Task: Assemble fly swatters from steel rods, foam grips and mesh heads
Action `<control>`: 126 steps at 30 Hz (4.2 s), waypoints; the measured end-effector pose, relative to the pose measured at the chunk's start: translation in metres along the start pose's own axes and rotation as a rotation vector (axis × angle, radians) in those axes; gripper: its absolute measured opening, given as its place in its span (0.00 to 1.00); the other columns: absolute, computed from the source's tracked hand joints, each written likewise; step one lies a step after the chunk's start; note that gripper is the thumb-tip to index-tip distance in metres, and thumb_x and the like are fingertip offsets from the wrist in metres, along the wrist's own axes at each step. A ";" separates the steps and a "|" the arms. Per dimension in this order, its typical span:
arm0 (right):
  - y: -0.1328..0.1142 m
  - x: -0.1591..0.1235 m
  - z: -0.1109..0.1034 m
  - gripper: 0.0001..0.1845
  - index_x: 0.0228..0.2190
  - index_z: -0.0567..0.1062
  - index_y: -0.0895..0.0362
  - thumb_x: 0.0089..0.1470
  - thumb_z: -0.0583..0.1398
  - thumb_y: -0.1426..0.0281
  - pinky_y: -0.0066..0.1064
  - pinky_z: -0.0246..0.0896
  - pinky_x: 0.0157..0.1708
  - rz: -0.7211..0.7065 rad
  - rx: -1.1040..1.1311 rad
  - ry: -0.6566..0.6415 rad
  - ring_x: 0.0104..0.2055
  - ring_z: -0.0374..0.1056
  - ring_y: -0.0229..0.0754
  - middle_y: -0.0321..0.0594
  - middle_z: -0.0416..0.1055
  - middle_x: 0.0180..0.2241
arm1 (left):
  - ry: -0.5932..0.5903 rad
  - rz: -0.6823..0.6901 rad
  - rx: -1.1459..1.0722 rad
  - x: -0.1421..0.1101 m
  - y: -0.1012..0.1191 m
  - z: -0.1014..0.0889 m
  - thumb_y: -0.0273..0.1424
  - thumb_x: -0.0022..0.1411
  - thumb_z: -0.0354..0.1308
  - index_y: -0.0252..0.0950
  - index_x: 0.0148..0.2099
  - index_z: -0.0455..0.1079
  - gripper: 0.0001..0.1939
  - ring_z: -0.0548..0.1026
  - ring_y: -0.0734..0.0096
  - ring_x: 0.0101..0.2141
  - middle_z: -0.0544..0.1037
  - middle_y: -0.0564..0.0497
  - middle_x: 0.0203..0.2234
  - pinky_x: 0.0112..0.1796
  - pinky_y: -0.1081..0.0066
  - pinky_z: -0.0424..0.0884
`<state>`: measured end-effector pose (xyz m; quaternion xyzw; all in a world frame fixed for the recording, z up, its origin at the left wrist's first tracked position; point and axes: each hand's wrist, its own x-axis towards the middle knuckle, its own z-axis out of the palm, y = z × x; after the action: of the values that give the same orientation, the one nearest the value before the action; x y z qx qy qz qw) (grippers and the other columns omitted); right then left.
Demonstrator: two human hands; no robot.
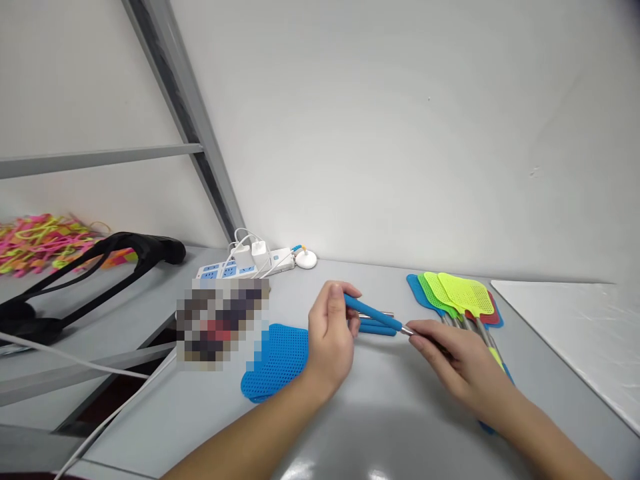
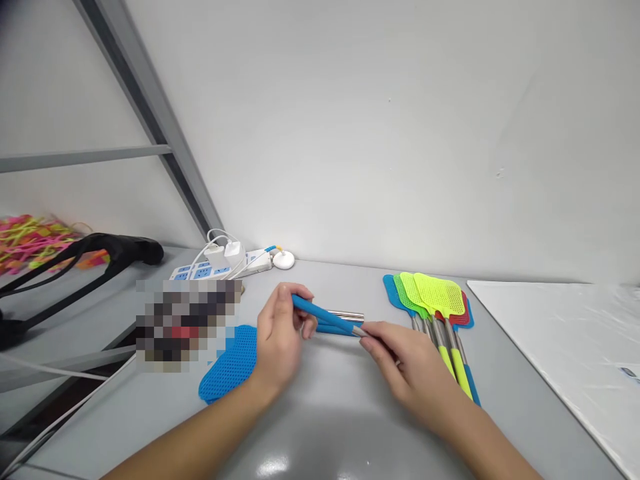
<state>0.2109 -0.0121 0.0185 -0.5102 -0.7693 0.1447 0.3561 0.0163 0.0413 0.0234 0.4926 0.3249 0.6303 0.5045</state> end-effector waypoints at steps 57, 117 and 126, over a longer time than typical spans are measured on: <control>-0.031 -0.013 0.028 0.20 0.39 0.70 0.50 0.64 0.46 0.52 0.33 0.53 0.29 0.198 -0.093 -0.255 0.30 0.68 0.47 0.36 0.72 0.27 | -0.538 0.243 1.403 -0.062 0.047 -0.158 0.42 0.62 0.60 0.43 0.64 0.59 0.31 0.67 0.55 0.58 0.71 0.45 0.58 0.60 0.51 0.54; 0.007 -0.001 -0.014 0.16 0.49 0.75 0.51 0.65 0.54 0.63 0.30 0.58 0.29 -0.138 -0.510 0.112 0.28 0.65 0.37 0.39 0.70 0.31 | -0.325 -0.342 0.056 0.018 0.014 -0.041 0.37 0.59 0.64 0.37 0.49 0.68 0.18 0.78 0.65 0.29 0.79 0.49 0.33 0.27 0.67 0.78; 0.003 -0.001 -0.017 0.13 0.40 0.75 0.55 0.66 0.51 0.66 0.32 0.50 0.26 -0.269 -0.700 0.028 0.27 0.63 0.37 0.36 0.68 0.27 | -0.415 -0.339 0.220 0.013 0.009 -0.040 0.39 0.60 0.63 0.35 0.42 0.74 0.13 0.79 0.63 0.33 0.82 0.46 0.36 0.34 0.65 0.77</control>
<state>0.2249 -0.0142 0.0280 -0.4974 -0.8274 -0.1822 0.1865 -0.0245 0.0551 0.0234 0.6017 0.3588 0.3836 0.6017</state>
